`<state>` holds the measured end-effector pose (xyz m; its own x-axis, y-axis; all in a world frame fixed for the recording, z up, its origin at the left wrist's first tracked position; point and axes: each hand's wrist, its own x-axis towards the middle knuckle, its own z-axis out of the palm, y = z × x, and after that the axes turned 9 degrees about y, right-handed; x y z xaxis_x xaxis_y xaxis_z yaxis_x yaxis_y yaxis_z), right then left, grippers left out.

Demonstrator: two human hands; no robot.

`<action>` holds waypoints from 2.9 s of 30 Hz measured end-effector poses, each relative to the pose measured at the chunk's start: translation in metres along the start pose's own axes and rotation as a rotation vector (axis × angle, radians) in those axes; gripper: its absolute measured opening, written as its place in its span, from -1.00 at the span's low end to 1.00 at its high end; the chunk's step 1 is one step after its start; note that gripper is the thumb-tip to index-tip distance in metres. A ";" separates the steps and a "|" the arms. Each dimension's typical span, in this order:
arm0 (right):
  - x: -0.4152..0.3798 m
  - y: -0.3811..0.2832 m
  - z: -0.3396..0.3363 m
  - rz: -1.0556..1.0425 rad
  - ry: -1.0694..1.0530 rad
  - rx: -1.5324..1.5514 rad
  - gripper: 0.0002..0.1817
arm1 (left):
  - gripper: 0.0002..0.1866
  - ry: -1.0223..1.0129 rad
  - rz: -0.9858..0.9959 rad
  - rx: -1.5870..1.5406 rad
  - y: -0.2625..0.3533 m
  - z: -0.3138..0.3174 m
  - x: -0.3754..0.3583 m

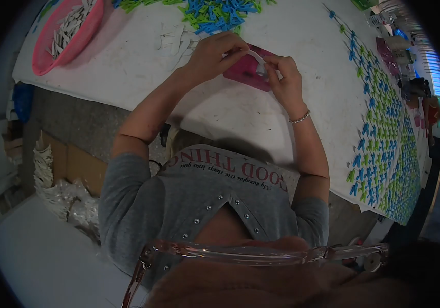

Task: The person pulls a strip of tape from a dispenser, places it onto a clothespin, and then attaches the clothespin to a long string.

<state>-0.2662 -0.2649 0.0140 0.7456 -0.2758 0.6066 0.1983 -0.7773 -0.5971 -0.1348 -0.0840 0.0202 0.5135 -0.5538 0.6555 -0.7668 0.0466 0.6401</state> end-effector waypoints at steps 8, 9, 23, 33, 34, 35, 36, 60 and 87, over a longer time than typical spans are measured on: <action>-0.003 0.006 -0.018 -0.125 -0.026 -0.137 -0.82 | -0.89 -0.150 -0.144 0.016 -0.009 0.017 0.003; -0.004 0.007 -0.019 -0.123 -0.027 -0.160 -0.82 | -0.89 -0.172 -0.124 0.055 -0.009 0.020 0.005; 0.017 -0.013 -0.042 0.046 0.113 -0.093 -0.75 | -0.87 -0.228 -0.034 0.011 -0.002 0.057 0.021; 0.001 0.008 -0.006 0.467 0.023 0.517 -0.61 | -0.82 -0.126 -0.350 -0.253 0.013 0.047 0.014; 0.002 0.006 -0.006 0.473 0.012 0.478 -0.62 | -0.79 -0.062 -0.232 -0.203 0.013 0.046 0.014; 0.003 0.002 -0.006 0.474 0.012 0.478 -0.62 | -0.79 -0.063 -0.233 -0.203 0.013 0.043 0.015; 0.004 -0.003 -0.007 0.437 -0.001 0.406 -0.63 | -0.78 0.001 -0.119 -0.156 0.019 0.037 0.019; -0.004 0.012 -0.040 0.030 -0.025 -0.219 -0.67 | -0.79 -0.235 -0.180 -0.116 -0.011 0.047 0.015; 0.131 0.106 0.085 0.021 -0.210 -0.488 -0.76 | -0.64 0.064 -0.489 -0.503 -0.029 0.004 0.006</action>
<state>-0.0938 -0.3358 -0.0148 0.8677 -0.2134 0.4490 -0.0995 -0.9595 -0.2637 -0.1110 -0.0920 0.0034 0.7875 -0.5599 0.2575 -0.1788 0.1922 0.9649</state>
